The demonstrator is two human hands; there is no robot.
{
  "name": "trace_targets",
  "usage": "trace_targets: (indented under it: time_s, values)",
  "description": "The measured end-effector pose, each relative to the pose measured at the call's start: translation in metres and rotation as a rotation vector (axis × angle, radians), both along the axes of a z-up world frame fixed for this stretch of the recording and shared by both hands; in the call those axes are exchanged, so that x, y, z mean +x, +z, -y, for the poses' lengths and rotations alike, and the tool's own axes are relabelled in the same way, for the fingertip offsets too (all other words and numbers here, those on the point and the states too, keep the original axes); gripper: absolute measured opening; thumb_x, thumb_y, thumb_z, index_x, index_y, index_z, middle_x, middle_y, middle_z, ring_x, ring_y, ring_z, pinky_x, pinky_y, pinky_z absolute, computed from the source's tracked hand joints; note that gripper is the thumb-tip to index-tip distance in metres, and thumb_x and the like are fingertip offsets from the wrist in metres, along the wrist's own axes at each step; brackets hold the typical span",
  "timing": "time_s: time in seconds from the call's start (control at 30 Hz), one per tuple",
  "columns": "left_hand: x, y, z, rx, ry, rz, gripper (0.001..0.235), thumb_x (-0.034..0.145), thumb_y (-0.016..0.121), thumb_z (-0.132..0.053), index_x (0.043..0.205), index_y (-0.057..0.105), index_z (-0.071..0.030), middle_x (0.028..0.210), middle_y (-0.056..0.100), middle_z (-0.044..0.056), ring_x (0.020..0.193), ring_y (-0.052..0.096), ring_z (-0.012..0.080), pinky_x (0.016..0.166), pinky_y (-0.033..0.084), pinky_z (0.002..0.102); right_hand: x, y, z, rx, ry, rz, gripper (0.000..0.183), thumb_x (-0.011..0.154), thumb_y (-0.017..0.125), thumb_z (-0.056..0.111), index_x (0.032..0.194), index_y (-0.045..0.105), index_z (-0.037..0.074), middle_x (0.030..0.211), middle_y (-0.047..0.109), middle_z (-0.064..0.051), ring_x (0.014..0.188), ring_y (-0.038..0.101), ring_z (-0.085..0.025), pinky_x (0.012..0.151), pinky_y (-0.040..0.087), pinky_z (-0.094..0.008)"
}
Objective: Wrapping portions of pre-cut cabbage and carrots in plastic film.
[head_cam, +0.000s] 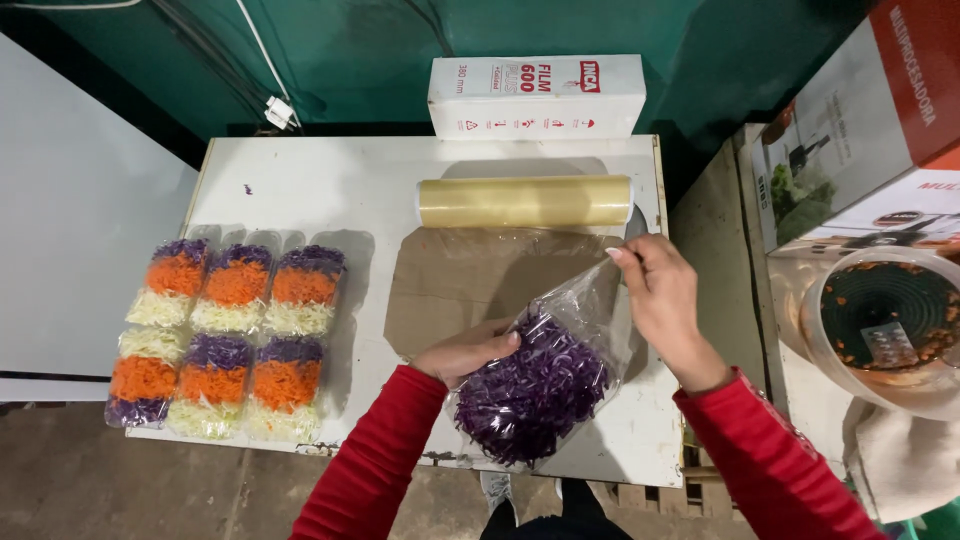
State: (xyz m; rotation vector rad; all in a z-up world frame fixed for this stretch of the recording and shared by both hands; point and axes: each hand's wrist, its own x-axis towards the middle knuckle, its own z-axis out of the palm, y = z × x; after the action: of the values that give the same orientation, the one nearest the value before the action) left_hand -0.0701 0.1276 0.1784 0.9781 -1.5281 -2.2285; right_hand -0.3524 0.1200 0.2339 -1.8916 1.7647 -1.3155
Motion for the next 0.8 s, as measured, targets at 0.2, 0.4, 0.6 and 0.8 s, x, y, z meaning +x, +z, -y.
trace_targets:
  time_s: [0.2, 0.4, 0.6, 0.8]
  values:
    - [-0.009, -0.003, 0.006, 0.140, 0.049, -0.154, 0.103, 0.084, 0.072, -0.065, 0.155, 0.041, 0.003, 0.146, 0.057, 0.020, 0.131, 0.057, 0.0284, 0.109, 0.049, 0.040, -0.023, -0.187, 0.038, 0.642, 0.351, 0.874, 0.022, 0.113, 0.061, 0.022, 0.110, 0.058, 0.000, 0.094, 0.050, -0.011, 0.071, 0.044, -0.018, 0.063, 0.037, -0.029]
    - [-0.012, -0.005, 0.008, 0.110, 0.085, -0.134, 0.105, 0.082, 0.071, -0.067, 0.154, 0.037, 0.001, 0.145, 0.056, 0.020, 0.132, 0.056, 0.0290, 0.109, 0.049, 0.041, 0.023, -0.138, 0.010, 0.880, 0.314, 0.895, 0.031, 0.106, 0.065, 0.029, 0.121, 0.065, 0.002, 0.108, 0.063, -0.013, 0.089, 0.060, -0.020, 0.076, 0.051, -0.033]
    - [-0.010, -0.016, 0.007, 0.017, 0.140, -0.073, 0.113, 0.081, 0.067, -0.075, 0.155, 0.036, 0.004, 0.150, 0.051, 0.023, 0.141, 0.048, 0.0315, 0.114, 0.043, 0.042, 0.034, -0.137, -0.010, 0.868, 0.365, 0.891, 0.036, 0.104, 0.062, 0.031, 0.126, 0.062, 0.003, 0.116, 0.063, -0.014, 0.098, 0.060, -0.023, 0.085, 0.050, -0.037]
    - [-0.021, 0.006, 0.015, 0.077, 0.182, -0.082, 0.117, 0.077, 0.063, -0.078, 0.158, 0.025, -0.003, 0.152, 0.047, 0.021, 0.141, 0.048, 0.0306, 0.114, 0.045, 0.043, 0.043, -0.140, -0.032, 0.861, 0.425, 0.871, 0.042, 0.101, 0.059, 0.033, 0.132, 0.060, 0.005, 0.123, 0.064, -0.015, 0.108, 0.060, -0.026, 0.093, 0.049, -0.041]
